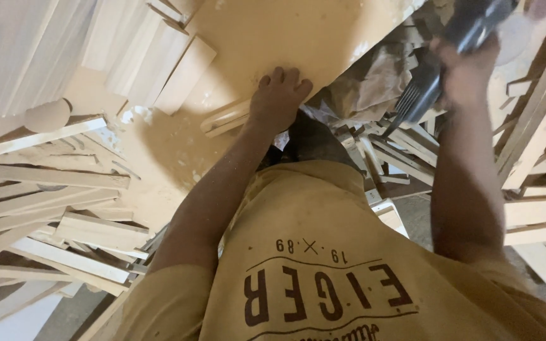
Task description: The person uses an angle grinder with a sanding disc to smooth the edges and surfaces of small wooden planks. They hold the wood pieces with one hand while operating the tool with the other, moving the grinder along the wood to remove roughness.
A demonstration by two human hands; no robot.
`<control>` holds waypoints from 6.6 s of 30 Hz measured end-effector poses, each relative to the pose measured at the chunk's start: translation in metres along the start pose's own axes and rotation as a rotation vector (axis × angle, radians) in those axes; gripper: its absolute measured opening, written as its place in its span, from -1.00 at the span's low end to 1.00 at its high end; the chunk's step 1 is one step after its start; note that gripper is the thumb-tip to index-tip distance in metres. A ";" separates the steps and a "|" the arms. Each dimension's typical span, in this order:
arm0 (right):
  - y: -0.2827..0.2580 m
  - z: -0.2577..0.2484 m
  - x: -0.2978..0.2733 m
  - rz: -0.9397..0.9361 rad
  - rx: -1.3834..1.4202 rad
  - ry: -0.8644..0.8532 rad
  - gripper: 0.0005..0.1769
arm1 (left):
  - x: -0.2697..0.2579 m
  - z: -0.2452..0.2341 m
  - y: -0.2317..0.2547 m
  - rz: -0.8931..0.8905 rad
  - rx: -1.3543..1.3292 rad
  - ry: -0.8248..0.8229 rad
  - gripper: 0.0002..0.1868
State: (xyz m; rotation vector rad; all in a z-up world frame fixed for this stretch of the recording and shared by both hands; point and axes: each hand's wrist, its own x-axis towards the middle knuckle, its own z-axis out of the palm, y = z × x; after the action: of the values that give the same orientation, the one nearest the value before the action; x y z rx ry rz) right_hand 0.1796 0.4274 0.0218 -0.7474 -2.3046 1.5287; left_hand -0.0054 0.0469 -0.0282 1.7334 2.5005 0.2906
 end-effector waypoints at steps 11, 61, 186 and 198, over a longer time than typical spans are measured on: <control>-0.179 0.067 -0.132 0.294 0.692 0.230 -0.43 | -0.010 0.004 -0.006 0.039 0.139 0.194 -0.62; -0.261 0.131 -0.233 0.155 0.545 0.427 -0.36 | -0.130 -0.175 -0.051 -0.283 -0.515 -0.462 0.05; -0.119 0.246 -0.357 0.553 0.763 0.385 -0.21 | -0.095 -0.039 -0.104 0.522 0.056 -0.209 -0.26; -0.042 0.308 -0.353 0.605 0.815 0.304 0.33 | -0.103 -0.031 -0.108 0.524 0.171 -0.286 -0.46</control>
State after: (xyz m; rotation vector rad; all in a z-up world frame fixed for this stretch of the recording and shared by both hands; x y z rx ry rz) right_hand 0.3092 -0.0201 -0.0454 -1.3431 -1.0935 2.1677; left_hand -0.0733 -0.0895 -0.0236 2.2901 1.8928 -0.1404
